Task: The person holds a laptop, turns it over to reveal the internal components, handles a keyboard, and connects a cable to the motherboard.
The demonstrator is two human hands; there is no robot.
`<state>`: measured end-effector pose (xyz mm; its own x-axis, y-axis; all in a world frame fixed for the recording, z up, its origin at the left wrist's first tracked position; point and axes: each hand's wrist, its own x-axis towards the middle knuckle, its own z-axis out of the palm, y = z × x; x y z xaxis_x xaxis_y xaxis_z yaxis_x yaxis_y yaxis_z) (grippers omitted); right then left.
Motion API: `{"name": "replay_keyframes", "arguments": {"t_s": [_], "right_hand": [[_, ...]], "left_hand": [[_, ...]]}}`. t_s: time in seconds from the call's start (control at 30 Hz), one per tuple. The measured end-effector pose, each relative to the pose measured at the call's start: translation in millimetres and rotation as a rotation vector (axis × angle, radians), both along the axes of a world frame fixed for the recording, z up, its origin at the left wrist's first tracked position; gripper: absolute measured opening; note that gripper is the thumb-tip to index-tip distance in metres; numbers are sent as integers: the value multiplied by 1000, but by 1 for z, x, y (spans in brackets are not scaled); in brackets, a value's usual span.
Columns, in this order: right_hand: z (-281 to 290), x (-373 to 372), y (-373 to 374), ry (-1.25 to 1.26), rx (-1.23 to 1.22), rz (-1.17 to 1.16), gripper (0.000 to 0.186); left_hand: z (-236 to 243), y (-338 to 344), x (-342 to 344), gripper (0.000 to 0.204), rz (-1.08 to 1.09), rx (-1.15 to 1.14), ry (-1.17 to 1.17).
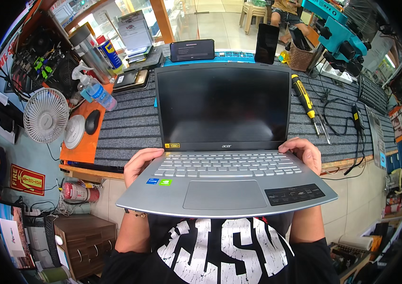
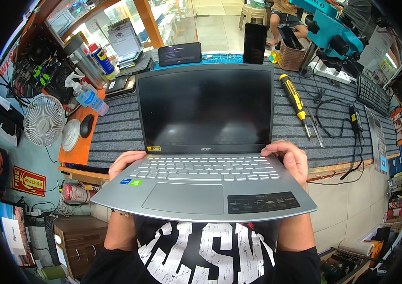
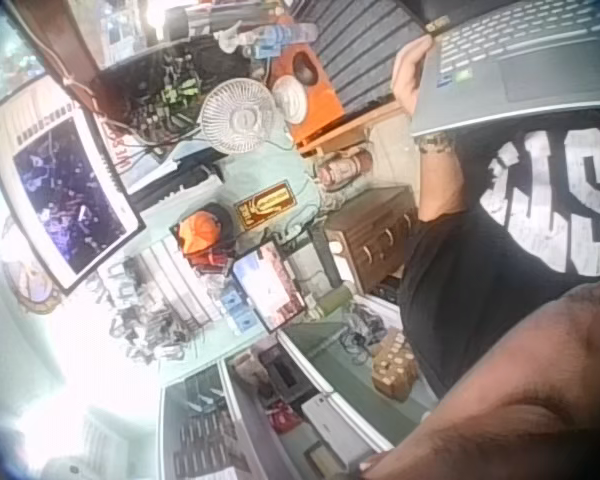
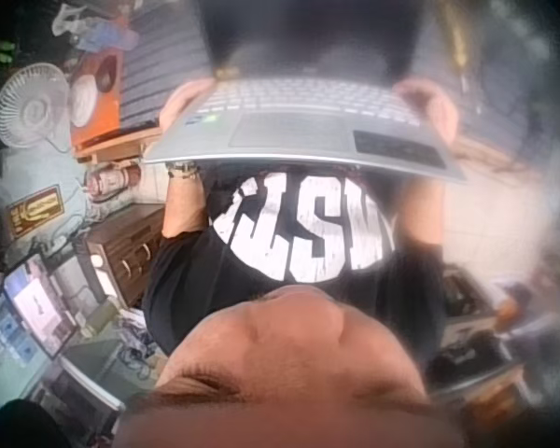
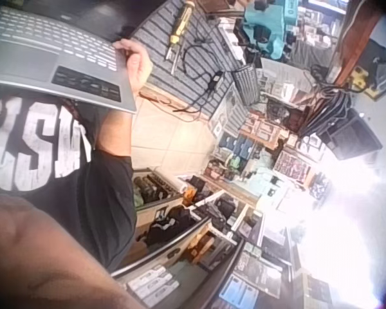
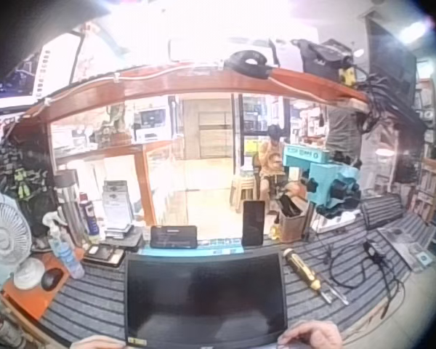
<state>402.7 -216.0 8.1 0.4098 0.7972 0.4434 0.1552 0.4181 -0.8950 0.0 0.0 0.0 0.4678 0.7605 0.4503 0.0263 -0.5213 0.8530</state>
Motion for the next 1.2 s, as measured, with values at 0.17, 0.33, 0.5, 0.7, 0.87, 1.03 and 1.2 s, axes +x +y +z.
{"name": "replay_keyframes", "arguments": {"t_s": [0.17,0.33,0.5,0.7,0.87,1.03,1.2], "right_hand": [[-1,0,1,-3,5,3,67],[-1,-1,0,21,1,12,66],[-3,1,0,24,7,14,65],[-4,3,0,16,6,23,65],[-2,3,-1,28,2,31,64],[-4,3,-5,86,-13,35,61],[-12,9,-2,114,-5,81,62]], "left_hand": [[2,1,1,28,-7,33,-4],[3,0,1,28,-7,34,-1],[2,0,2,28,2,27,-9],[2,1,2,28,-7,32,-3],[3,-1,2,28,5,50,-3],[0,-1,4,31,-7,32,-20],[-1,3,6,40,31,74,27]]}}
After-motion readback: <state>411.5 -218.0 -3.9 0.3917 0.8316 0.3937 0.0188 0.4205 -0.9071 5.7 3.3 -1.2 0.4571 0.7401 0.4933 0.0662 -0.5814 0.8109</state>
